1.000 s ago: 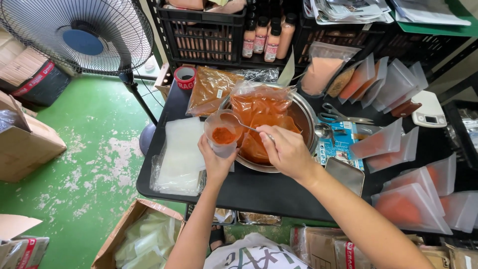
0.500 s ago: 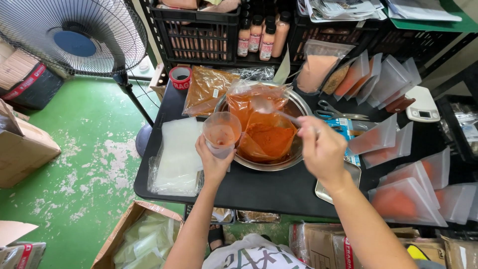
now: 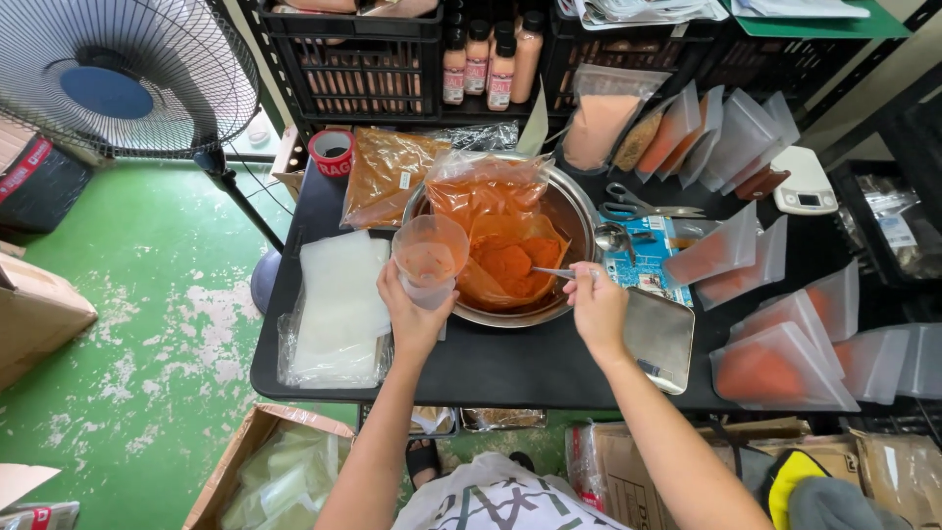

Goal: Scooping orange powder from a large bowl into small plastic bags using a spoon and a small cup, then weighing them.

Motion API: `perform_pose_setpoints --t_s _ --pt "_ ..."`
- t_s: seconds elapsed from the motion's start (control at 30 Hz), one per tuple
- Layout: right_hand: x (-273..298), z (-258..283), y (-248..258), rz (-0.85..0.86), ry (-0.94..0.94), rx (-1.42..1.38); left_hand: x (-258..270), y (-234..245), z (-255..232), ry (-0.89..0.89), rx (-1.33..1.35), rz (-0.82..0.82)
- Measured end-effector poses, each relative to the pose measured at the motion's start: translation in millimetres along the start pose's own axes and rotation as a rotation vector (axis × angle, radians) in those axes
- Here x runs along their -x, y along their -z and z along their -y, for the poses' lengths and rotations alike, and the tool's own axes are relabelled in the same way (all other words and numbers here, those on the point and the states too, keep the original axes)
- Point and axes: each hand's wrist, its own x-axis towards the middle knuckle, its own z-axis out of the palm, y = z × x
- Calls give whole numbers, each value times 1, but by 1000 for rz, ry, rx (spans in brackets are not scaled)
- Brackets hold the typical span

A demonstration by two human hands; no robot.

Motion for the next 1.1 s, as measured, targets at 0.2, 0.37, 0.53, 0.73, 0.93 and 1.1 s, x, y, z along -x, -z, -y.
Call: perform_pose_setpoints --t_s 0.2,0.37,0.53,0.73,0.93,1.1 --pt "-19 -9 22 -41 -376 -313 1 5 -21 75 24 52" --pt "-34 -10 40 -71 -395 -376 -5 6 -40 60 -31 60" --pt "-58 2 57 -63 -346 -399 -15 0 -34 -29 -240 13" --pt "-79 48 65 -43 -247 -409 -16 -11 -41 -87 -417 47" --pt "-56 103 36 64 -116 -308 -14 -23 -39 -90 -361 47" --pt "-7 124 12 199 372 -64 -5 -18 -32 -39 -209 -71"
